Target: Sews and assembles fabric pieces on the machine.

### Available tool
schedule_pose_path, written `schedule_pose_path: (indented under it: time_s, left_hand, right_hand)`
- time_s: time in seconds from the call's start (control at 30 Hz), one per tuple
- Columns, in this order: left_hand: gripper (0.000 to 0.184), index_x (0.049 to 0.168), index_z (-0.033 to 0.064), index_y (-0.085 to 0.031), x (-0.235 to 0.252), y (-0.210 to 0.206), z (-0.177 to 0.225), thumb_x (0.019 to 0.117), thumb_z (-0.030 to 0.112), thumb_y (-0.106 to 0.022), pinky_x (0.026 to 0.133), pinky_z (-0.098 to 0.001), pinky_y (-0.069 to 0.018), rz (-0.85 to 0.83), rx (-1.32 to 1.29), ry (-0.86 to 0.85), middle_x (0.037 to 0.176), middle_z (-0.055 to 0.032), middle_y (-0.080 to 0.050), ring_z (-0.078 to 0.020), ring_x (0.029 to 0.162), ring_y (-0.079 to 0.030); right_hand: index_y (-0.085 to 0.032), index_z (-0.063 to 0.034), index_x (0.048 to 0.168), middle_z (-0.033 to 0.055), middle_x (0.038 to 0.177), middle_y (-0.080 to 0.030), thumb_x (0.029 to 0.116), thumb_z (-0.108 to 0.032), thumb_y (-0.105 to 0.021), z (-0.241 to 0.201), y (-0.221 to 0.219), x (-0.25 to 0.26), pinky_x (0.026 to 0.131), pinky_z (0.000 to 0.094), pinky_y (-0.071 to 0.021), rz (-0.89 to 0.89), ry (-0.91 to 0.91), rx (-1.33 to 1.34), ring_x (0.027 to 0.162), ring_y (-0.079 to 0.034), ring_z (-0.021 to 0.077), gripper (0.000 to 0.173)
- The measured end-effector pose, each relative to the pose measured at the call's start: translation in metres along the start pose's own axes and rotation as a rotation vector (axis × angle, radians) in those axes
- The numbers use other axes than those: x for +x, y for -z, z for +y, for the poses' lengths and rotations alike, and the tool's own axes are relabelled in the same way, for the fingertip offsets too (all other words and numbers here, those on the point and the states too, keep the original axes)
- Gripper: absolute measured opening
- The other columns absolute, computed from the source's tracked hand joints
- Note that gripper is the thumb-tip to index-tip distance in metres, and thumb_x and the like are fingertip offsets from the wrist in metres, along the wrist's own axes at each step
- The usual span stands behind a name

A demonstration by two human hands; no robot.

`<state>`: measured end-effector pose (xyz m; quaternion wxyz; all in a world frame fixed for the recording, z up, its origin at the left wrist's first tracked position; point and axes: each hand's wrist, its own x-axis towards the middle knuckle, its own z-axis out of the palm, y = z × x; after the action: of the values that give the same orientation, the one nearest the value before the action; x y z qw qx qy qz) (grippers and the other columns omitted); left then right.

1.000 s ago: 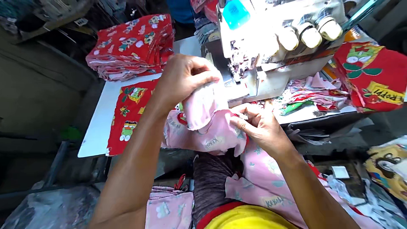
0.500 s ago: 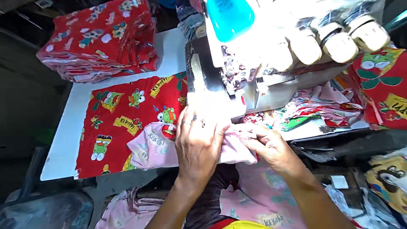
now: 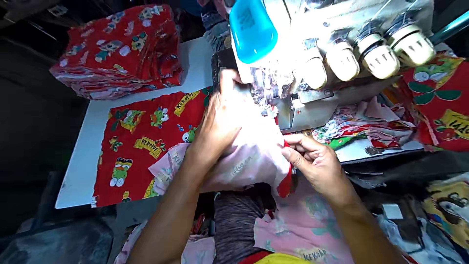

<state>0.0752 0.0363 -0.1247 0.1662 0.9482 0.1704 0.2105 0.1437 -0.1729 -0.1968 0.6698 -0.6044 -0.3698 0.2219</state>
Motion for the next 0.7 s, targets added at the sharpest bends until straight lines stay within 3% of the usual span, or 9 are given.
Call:
schedule_pose_path:
  time_s: [0.1,0.17,0.23,0.27,0.37,0.47,0.57,0.63,0.7]
  left_hand:
    - [0.052,0.147,-0.0023,-0.039,0.013,-0.002,-0.008,0.1011,0.018,-0.053,0.110,-0.0430,-0.0432,0.098,-0.072,0.041,0.147,-0.0270,-0.048,-0.0327,0.134,-0.052]
    - [0.081,0.163,0.0084,-0.017,-0.021,0.009,-0.004,0.0991,0.029,-0.062,0.114,-0.0484,-0.0397,0.035,-0.180,0.115,0.164,-0.0203,-0.031,-0.0338,0.144,-0.043]
    - [0.109,0.167,0.0205,-0.005,-0.074,0.021,-0.001,0.0877,0.037,-0.077,0.098,-0.0548,-0.0516,-0.106,-0.190,0.204,0.155,-0.0172,-0.046,-0.0340,0.127,-0.058]
    - [0.111,0.166,0.0196,-0.014,-0.100,0.024,-0.010,0.0814,0.037,-0.084,0.086,-0.0609,-0.0547,-0.154,-0.169,0.225,0.137,-0.0211,-0.060,-0.0382,0.109,-0.066]
    - [0.042,0.125,0.0045,-0.067,-0.159,0.066,-0.061,0.0894,0.024,-0.076,0.067,-0.0664,-0.0528,-0.195,0.008,0.240,0.091,-0.0202,-0.071,-0.0395,0.078,-0.070]
    - [0.041,0.141,0.0072,-0.060,-0.169,0.128,-0.086,0.1033,0.024,-0.058,0.085,-0.0791,-0.0422,-0.051,0.358,0.221,0.126,-0.0310,-0.062,-0.0578,0.111,-0.059]
    - [0.048,0.149,0.0039,-0.048,-0.166,0.136,-0.071,0.1071,0.026,-0.049,0.111,-0.0728,-0.0277,0.040,0.428,0.171,0.153,-0.0298,-0.041,-0.0558,0.140,-0.036]
    - [0.039,0.140,0.0020,-0.058,-0.165,0.107,-0.033,0.1078,0.023,-0.051,0.110,-0.0564,-0.0395,0.083,0.296,0.097,0.143,-0.0232,-0.054,-0.0411,0.133,-0.051]
    - [0.029,0.127,-0.0006,-0.066,-0.161,0.062,-0.002,0.1068,0.017,-0.053,0.094,-0.0412,-0.0543,0.081,0.079,0.009,0.122,-0.0179,-0.068,-0.0259,0.107,-0.068]
  right_hand:
    - [-0.069,-0.0071,0.112,-0.0035,0.091,-0.072,0.0967,-0.010,-0.067,-0.002,0.001,0.003,0.069,0.0143,-0.0557,0.034,-0.013,-0.040,0.075,-0.066,-0.0005,0.016]
    - [-0.070,-0.0063,0.110,-0.0020,0.089,-0.072,0.0958,-0.009,-0.068,-0.002,0.000,-0.001,0.068,0.0156,-0.0558,0.041,-0.028,-0.026,0.074,-0.066,0.0016,0.014]
    - [-0.072,-0.0038,0.106,0.0008,0.091,-0.072,0.0944,-0.007,-0.069,0.001,-0.001,-0.009,0.070,0.0180,-0.0583,0.046,-0.050,0.007,0.076,-0.068,0.0040,0.013]
    - [-0.072,-0.0032,0.104,0.0014,0.094,-0.070,0.0939,-0.007,-0.069,0.002,-0.002,-0.013,0.072,0.0186,-0.0587,0.044,-0.052,0.010,0.079,-0.068,0.0044,0.011]
    - [-0.072,-0.0042,0.102,0.0013,0.101,-0.070,0.0951,-0.010,-0.069,0.005,-0.005,-0.019,0.078,0.0203,-0.0581,0.031,-0.026,-0.014,0.086,-0.067,0.0046,0.010]
    - [-0.069,-0.0026,0.108,0.0030,0.099,-0.071,0.0980,-0.009,-0.066,-0.001,-0.018,-0.021,0.081,0.0221,-0.0581,0.020,0.024,0.006,0.088,-0.069,0.0054,0.013]
    - [-0.066,-0.0016,0.111,0.0024,0.095,-0.072,0.0979,-0.006,-0.066,-0.003,-0.030,-0.024,0.080,0.0200,-0.0585,0.028,0.046,0.071,0.086,-0.069,0.0034,0.014]
    - [-0.066,-0.0013,0.111,0.0025,0.093,-0.071,0.0970,-0.006,-0.067,-0.001,-0.031,-0.028,0.078,0.0194,-0.0584,0.041,0.031,0.077,0.083,-0.069,0.0033,0.015]
    - [-0.066,-0.0008,0.110,0.0021,0.092,-0.071,0.0962,-0.007,-0.068,0.005,-0.030,-0.030,0.076,0.0191,-0.0582,0.046,0.015,0.081,0.082,-0.068,0.0030,0.015]
